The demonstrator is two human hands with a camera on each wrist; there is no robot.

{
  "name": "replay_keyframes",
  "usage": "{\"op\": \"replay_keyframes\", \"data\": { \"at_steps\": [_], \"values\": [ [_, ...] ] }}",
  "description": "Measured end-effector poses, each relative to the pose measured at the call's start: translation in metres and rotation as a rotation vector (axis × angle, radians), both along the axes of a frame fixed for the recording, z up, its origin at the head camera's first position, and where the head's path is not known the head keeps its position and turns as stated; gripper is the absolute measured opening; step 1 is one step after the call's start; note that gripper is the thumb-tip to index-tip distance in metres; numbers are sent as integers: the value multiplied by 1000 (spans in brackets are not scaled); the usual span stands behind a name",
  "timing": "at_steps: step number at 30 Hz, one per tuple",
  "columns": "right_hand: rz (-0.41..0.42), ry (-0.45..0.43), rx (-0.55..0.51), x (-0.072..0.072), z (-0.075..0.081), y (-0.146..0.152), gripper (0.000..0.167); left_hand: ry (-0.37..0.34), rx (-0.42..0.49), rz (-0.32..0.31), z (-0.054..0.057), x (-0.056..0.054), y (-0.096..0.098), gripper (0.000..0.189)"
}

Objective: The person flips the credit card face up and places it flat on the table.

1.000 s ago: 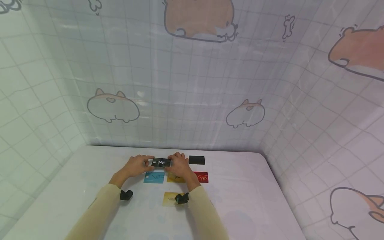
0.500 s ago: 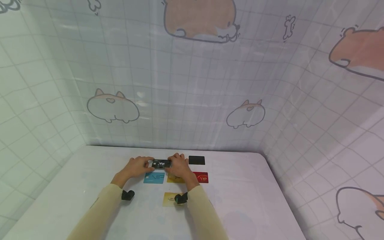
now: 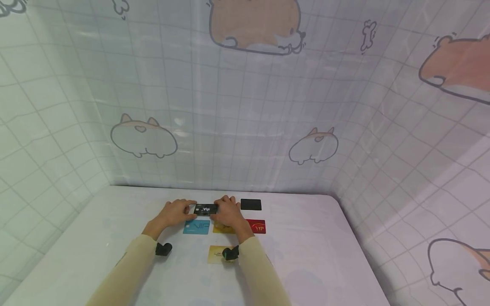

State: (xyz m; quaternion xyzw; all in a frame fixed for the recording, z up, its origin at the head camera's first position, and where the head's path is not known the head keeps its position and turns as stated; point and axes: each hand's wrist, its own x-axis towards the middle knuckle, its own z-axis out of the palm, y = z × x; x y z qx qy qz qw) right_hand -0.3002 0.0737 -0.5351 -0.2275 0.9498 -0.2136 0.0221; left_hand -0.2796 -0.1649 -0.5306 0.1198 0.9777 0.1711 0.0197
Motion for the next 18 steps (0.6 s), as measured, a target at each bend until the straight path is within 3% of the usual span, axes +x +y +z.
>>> {"op": "replay_keyframes", "data": {
  "at_steps": [18],
  "values": [
    [-21, -15, 31, 0, 1, 4, 57, -13, -6, 20, 0, -1, 4, 58]
  ]
}}
